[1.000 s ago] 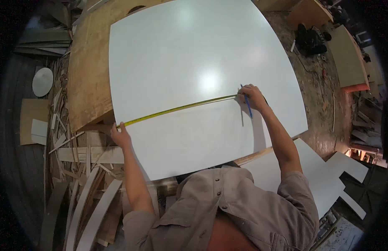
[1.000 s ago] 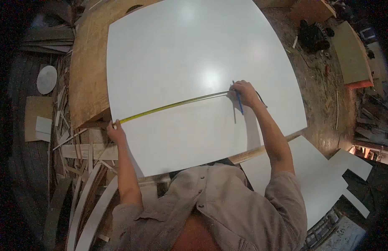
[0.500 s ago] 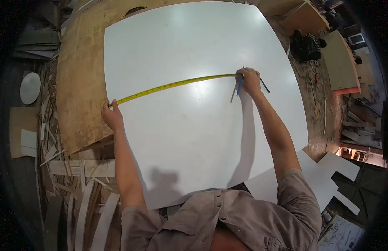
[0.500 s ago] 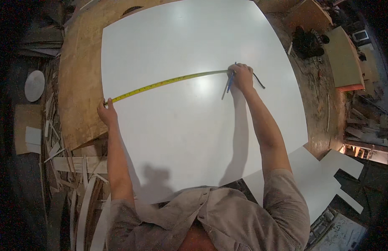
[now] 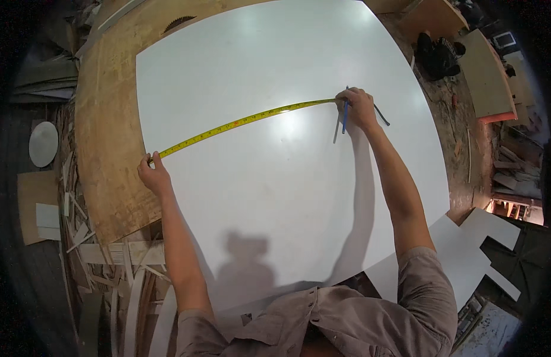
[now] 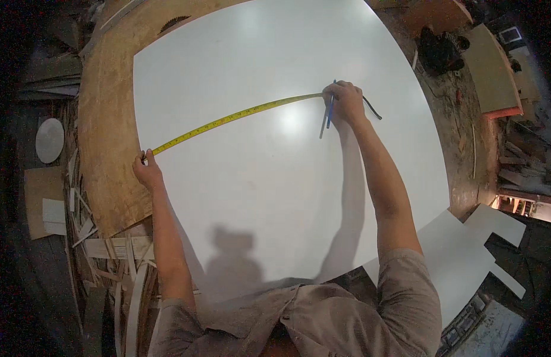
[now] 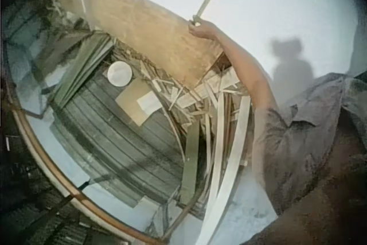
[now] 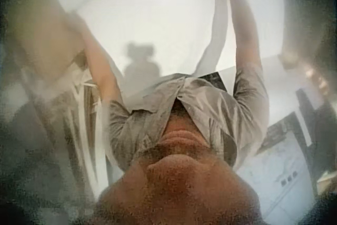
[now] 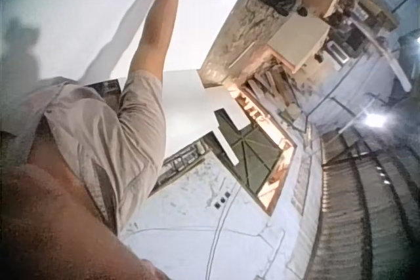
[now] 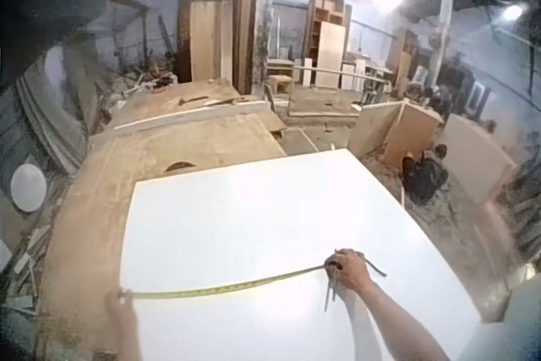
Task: The person measures and marks a white square board using a yellow tape measure and a blue pencil.
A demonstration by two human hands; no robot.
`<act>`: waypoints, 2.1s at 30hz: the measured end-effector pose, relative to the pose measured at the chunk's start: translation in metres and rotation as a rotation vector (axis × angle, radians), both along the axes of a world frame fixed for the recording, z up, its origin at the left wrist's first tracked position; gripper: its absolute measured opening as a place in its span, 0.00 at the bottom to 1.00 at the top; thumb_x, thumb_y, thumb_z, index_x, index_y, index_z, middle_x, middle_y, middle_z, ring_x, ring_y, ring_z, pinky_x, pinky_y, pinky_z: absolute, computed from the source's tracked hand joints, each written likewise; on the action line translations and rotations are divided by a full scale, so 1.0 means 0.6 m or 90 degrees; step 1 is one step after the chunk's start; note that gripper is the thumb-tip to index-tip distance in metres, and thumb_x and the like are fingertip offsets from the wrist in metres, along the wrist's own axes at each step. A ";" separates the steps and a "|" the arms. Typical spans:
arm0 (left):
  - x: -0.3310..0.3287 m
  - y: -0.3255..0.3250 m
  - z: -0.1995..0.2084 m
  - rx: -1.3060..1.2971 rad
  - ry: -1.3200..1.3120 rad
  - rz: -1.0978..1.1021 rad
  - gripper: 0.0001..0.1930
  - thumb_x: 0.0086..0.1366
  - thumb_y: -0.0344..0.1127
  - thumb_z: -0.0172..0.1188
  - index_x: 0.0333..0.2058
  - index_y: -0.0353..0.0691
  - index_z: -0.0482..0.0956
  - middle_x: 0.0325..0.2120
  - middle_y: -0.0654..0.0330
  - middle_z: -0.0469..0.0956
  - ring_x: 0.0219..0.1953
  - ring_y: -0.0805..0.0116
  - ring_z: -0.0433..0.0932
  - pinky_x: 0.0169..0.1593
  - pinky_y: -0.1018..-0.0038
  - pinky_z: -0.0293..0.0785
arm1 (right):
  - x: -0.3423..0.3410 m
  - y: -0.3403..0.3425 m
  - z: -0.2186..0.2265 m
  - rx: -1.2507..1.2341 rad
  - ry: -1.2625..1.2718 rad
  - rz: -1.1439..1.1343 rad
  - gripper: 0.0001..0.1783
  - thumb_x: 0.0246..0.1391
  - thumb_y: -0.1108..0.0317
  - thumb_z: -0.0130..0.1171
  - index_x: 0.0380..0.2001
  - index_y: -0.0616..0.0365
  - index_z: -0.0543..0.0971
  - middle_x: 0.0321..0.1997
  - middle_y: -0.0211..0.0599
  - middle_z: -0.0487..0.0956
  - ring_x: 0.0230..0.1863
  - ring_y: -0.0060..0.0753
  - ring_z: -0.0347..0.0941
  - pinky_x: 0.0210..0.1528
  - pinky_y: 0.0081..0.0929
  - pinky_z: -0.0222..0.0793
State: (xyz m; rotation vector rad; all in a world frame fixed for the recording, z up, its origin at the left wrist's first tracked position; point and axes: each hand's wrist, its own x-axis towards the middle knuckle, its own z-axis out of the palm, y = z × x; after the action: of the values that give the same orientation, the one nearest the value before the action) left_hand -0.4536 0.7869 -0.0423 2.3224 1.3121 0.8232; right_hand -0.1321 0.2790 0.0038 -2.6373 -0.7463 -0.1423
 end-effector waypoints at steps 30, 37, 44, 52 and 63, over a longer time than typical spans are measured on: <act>0.360 -0.425 0.041 -0.061 -0.020 -0.636 0.05 0.61 0.29 0.66 0.35 0.41 0.87 0.32 0.62 0.83 0.38 0.61 0.76 0.48 0.64 0.71 | 0.001 -0.006 -0.010 0.014 -0.088 0.012 0.05 0.54 0.64 0.67 0.34 0.41 0.87 0.38 0.27 0.82 0.49 0.38 0.76 0.55 0.42 0.64; 0.370 -0.402 0.017 -0.033 -0.136 -0.685 0.03 0.56 0.30 0.67 0.30 0.43 0.86 0.25 0.59 0.82 0.31 0.54 0.78 0.44 0.59 0.73 | 0.003 -0.009 -0.037 0.088 -0.201 0.094 0.09 0.52 0.65 0.70 0.39 0.46 0.87 0.41 0.31 0.84 0.49 0.42 0.78 0.56 0.41 0.67; 0.333 -0.406 0.033 -0.045 -0.037 -0.614 0.04 0.62 0.34 0.64 0.32 0.48 0.88 0.29 0.66 0.80 0.36 0.61 0.75 0.46 0.64 0.73 | -0.012 0.006 -0.027 0.070 -0.176 0.094 0.10 0.53 0.69 0.70 0.41 0.47 0.87 0.43 0.30 0.85 0.53 0.39 0.78 0.59 0.41 0.65; 0.340 -0.417 0.033 -0.015 -0.023 -0.610 0.04 0.62 0.37 0.65 0.33 0.50 0.88 0.31 0.65 0.81 0.39 0.61 0.76 0.48 0.62 0.73 | -0.003 -0.003 -0.037 0.078 -0.197 0.095 0.11 0.51 0.68 0.71 0.39 0.47 0.87 0.42 0.30 0.85 0.51 0.40 0.79 0.57 0.41 0.66; 0.354 -0.411 0.024 0.000 -0.064 -0.612 0.03 0.59 0.30 0.68 0.32 0.43 0.88 0.25 0.62 0.80 0.32 0.62 0.76 0.39 0.65 0.73 | 0.003 0.006 -0.029 0.151 -0.206 0.106 0.13 0.51 0.65 0.68 0.42 0.48 0.85 0.42 0.32 0.83 0.50 0.41 0.77 0.61 0.44 0.62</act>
State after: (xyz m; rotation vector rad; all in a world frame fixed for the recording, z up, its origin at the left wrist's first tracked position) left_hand -0.2412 0.5400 -0.0278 2.4432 0.0601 0.5703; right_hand -0.1304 0.2829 -0.0135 -2.3418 -0.9824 -0.5831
